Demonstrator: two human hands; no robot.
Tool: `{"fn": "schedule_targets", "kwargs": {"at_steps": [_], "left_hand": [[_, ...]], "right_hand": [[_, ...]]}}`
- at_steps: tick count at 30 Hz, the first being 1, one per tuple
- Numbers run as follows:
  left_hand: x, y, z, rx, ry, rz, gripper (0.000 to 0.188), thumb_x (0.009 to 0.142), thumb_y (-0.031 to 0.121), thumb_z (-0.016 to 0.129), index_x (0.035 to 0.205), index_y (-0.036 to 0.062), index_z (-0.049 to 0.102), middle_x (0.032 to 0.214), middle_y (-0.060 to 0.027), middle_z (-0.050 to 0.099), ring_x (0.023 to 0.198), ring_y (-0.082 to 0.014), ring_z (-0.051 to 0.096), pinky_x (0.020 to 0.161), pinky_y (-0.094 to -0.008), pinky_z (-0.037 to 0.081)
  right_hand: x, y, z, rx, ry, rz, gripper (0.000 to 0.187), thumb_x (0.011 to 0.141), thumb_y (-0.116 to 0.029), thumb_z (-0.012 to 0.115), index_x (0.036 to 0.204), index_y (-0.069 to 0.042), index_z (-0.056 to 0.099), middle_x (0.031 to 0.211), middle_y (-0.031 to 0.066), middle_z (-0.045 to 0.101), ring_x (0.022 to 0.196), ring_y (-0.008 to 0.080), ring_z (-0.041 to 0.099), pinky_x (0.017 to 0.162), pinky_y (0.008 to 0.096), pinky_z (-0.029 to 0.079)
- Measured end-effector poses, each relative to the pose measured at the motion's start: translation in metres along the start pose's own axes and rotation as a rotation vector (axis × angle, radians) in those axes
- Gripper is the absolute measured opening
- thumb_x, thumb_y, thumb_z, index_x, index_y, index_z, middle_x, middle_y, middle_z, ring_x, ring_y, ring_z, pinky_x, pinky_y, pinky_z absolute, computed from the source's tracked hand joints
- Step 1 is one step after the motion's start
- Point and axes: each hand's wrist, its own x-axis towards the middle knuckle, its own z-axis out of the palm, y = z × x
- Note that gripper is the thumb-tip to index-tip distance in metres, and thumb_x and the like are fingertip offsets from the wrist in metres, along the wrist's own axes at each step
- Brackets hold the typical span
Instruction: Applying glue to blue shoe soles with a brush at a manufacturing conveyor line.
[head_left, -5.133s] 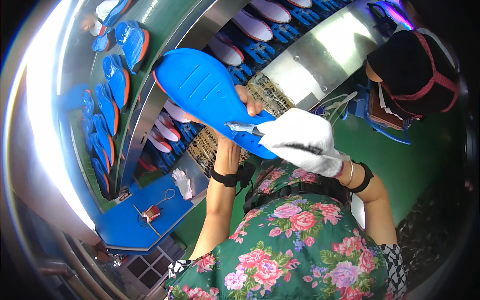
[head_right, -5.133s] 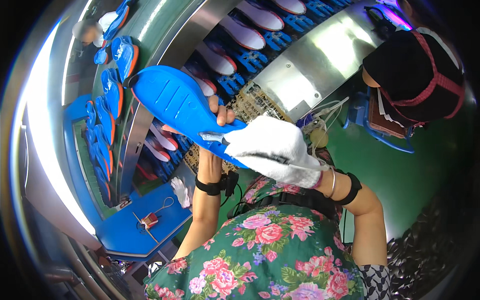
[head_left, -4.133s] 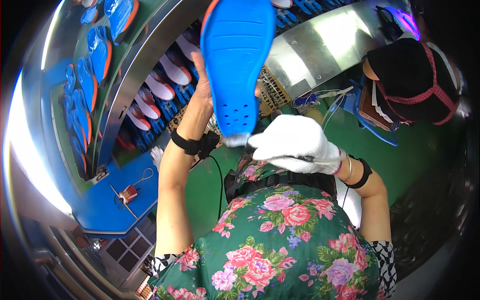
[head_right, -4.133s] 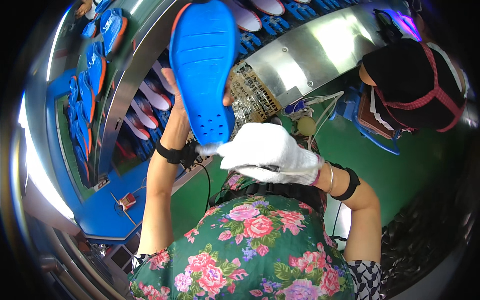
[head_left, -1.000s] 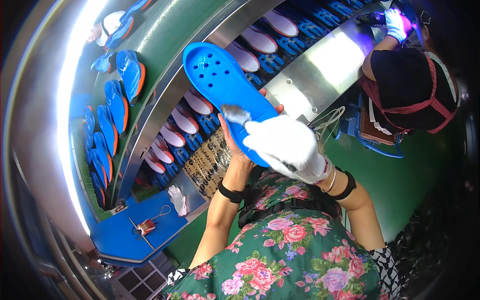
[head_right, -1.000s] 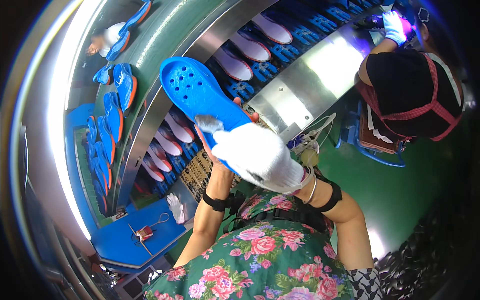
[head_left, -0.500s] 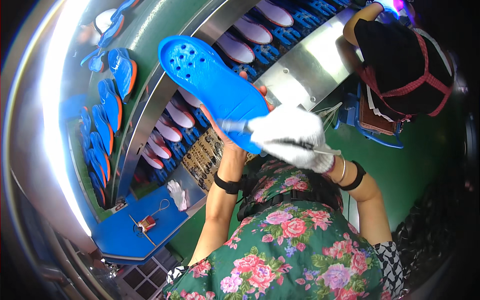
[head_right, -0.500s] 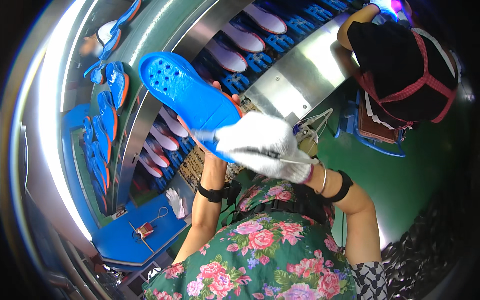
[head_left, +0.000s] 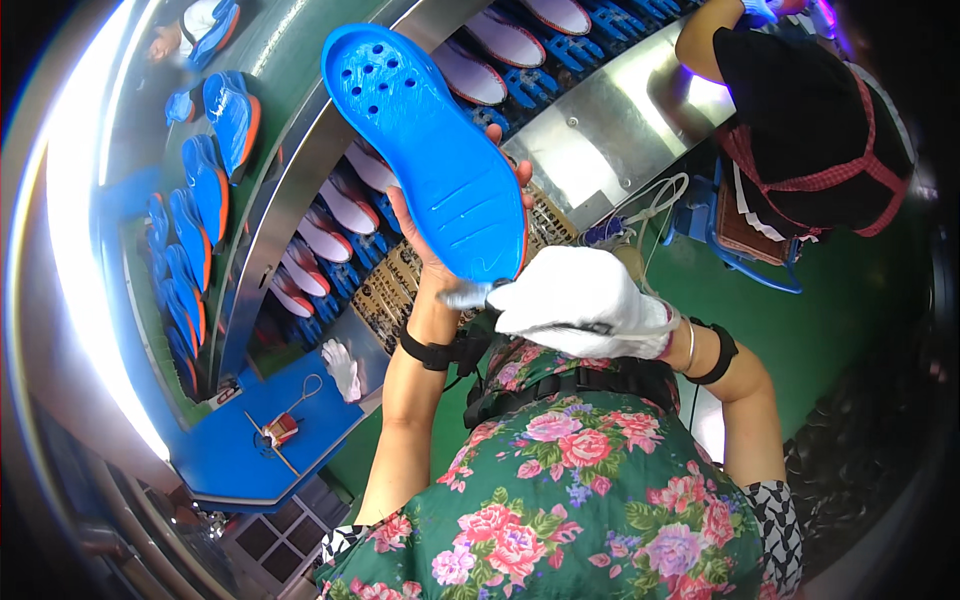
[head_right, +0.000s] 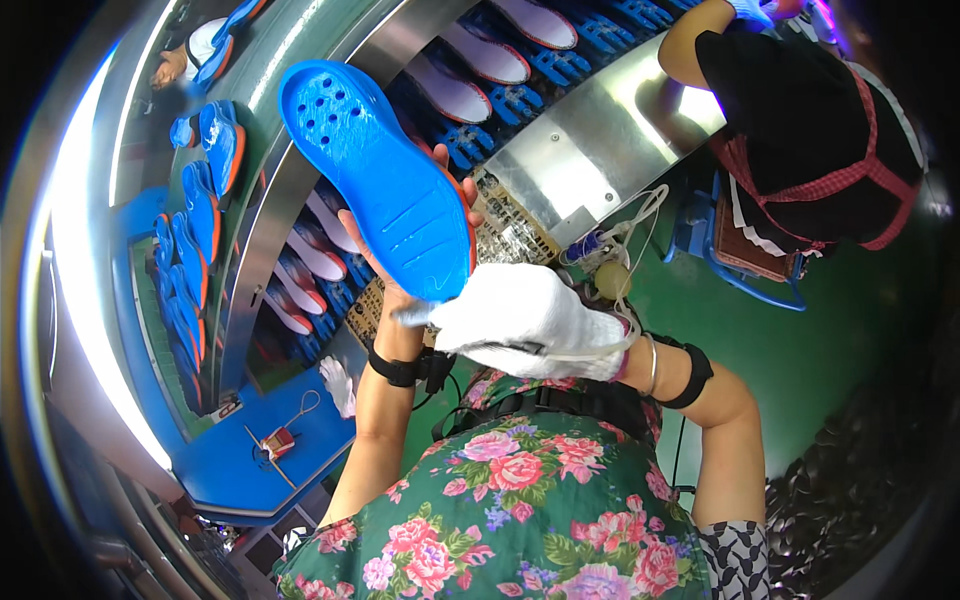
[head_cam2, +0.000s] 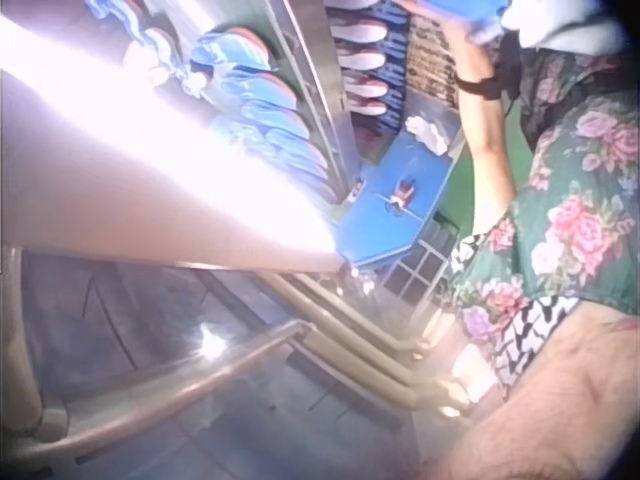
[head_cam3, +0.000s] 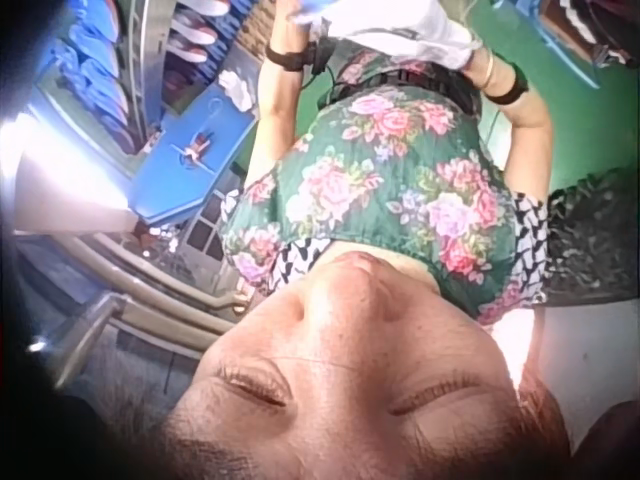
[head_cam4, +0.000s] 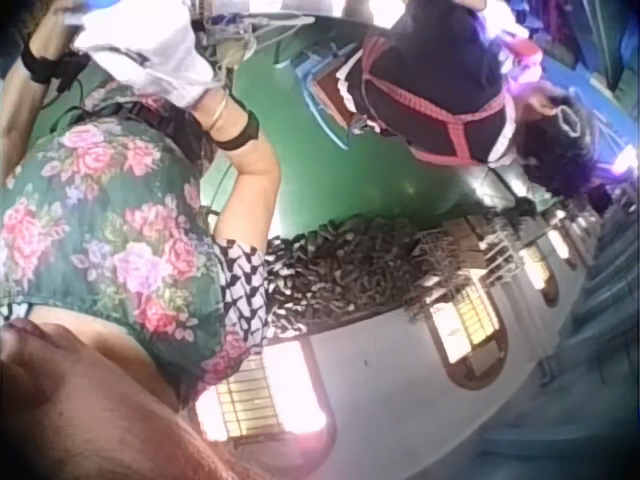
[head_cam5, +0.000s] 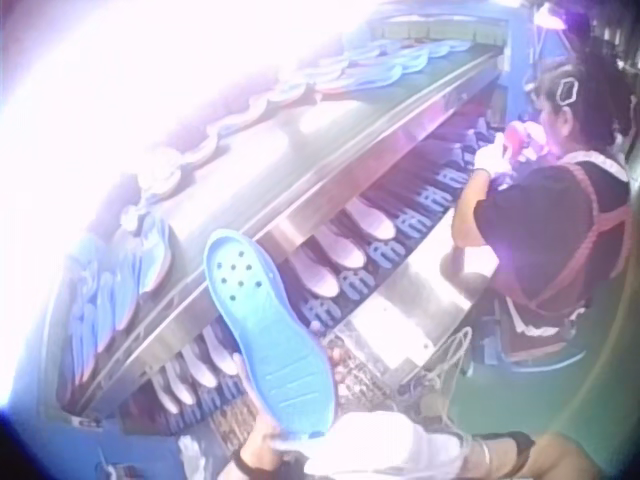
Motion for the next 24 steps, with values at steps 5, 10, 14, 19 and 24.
{"fn": "schedule_targets", "kwargs": {"at_steps": [5,10,14,19,24], "left_hand": [[-0.003,0.012,-0.011,0.111,0.049,-0.144,0.123,0.082,0.084,0.073,0.169,0.0052,0.034,0.149,-0.0224,0.056,0.125,-0.0473,0.059,0.098,-0.0590,0.061],[0.002,0.022,-0.020,-0.018,-0.064,-0.175,0.119,0.090,0.079,0.065,0.173,0.0024,0.025,0.170,-0.0254,0.038,0.132,-0.0541,0.061,0.105,-0.0659,0.058],[0.003,0.024,-0.017,-0.018,-0.005,-0.263,0.123,0.087,0.076,0.071,0.171,-0.0019,0.025,0.157,-0.0264,0.048,0.126,-0.0529,0.062,0.100,-0.0637,0.060],[0.007,0.033,-0.016,-0.020,-0.093,-0.333,0.104,0.095,0.066,0.065,0.171,0.0024,0.033,0.166,-0.0291,0.045,0.143,-0.0545,0.055,0.116,-0.0636,0.052],[0.010,0.038,-0.019,-0.002,-0.050,-0.342,0.098,0.096,0.062,0.065,0.170,0.0024,0.037,0.168,-0.0310,0.044,0.145,-0.0560,0.053,0.123,-0.0691,0.041]], "right_hand": [[-0.006,0.002,0.003,-0.075,0.147,0.143,0.020,0.087,-0.009,0.086,0.107,-0.011,0.084,0.109,0.0081,0.083,0.094,0.0273,0.078,0.084,0.0401,0.062],[-0.008,-0.008,0.002,-0.023,-0.008,0.132,0.019,0.087,-0.010,0.087,0.106,-0.011,0.084,0.108,0.0078,0.083,0.094,0.0257,0.078,0.080,0.0392,0.063],[-0.006,-0.002,-0.006,0.208,0.089,0.326,0.012,0.087,-0.008,0.088,0.099,-0.010,0.085,0.106,0.0088,0.085,0.092,0.0238,0.079,0.082,0.0365,0.062],[-0.008,0.004,-0.004,-0.148,0.012,0.046,0.026,0.089,-0.005,0.082,0.115,-0.009,0.083,0.116,0.0125,0.082,0.092,0.0287,0.077,0.080,0.0405,0.062],[-0.011,-0.010,-0.002,0.089,-0.127,0.088,0.026,0.086,-0.006,0.086,0.112,-0.011,0.084,0.114,0.0128,0.082,0.093,0.0279,0.077,0.079,0.0409,0.062]]}}
